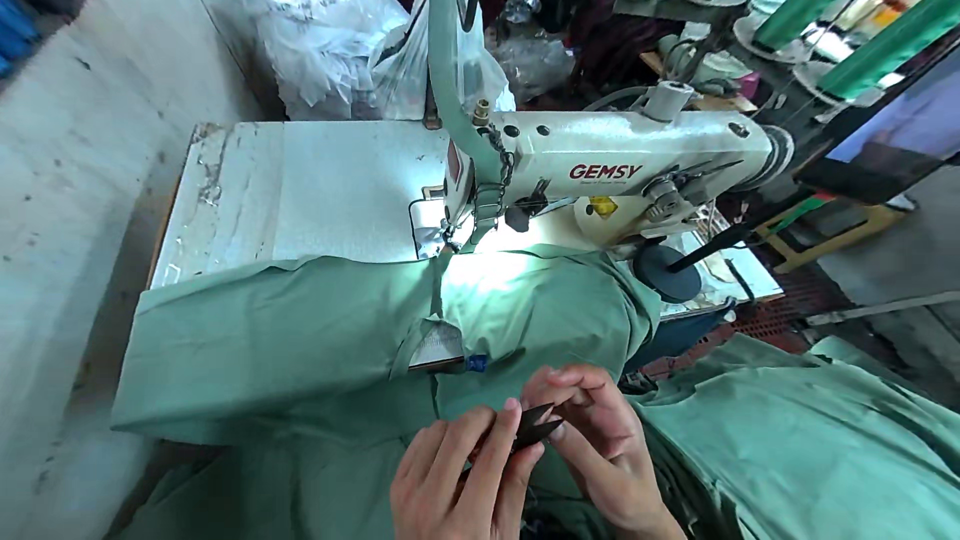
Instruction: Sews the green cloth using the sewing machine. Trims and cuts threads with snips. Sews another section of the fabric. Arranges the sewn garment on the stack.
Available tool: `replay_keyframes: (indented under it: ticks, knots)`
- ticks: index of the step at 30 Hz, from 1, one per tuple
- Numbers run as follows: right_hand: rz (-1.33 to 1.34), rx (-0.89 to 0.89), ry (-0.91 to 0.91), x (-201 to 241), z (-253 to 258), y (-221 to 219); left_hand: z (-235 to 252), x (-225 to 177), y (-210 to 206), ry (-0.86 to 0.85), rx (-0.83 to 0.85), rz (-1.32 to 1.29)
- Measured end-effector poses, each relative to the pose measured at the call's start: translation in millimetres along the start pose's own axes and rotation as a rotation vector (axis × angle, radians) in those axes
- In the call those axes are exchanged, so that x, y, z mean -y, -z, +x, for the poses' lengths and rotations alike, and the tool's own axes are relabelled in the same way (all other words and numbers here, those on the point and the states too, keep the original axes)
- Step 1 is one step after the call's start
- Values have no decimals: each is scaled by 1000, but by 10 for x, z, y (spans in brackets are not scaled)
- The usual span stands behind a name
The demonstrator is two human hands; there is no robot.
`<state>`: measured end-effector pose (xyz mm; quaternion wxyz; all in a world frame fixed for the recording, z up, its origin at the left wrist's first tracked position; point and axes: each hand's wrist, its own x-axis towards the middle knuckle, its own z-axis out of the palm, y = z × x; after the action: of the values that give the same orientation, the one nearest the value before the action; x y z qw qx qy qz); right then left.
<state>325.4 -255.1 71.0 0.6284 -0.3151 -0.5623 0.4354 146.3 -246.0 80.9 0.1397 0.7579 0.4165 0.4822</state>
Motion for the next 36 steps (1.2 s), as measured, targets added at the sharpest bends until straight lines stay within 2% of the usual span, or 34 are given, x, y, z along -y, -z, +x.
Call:
replay_keyframes:
  ticks: [36]
  knots:
    - [-45, -14, -36, -65, -19, 49, 3, 70, -10, 17, 57, -8]
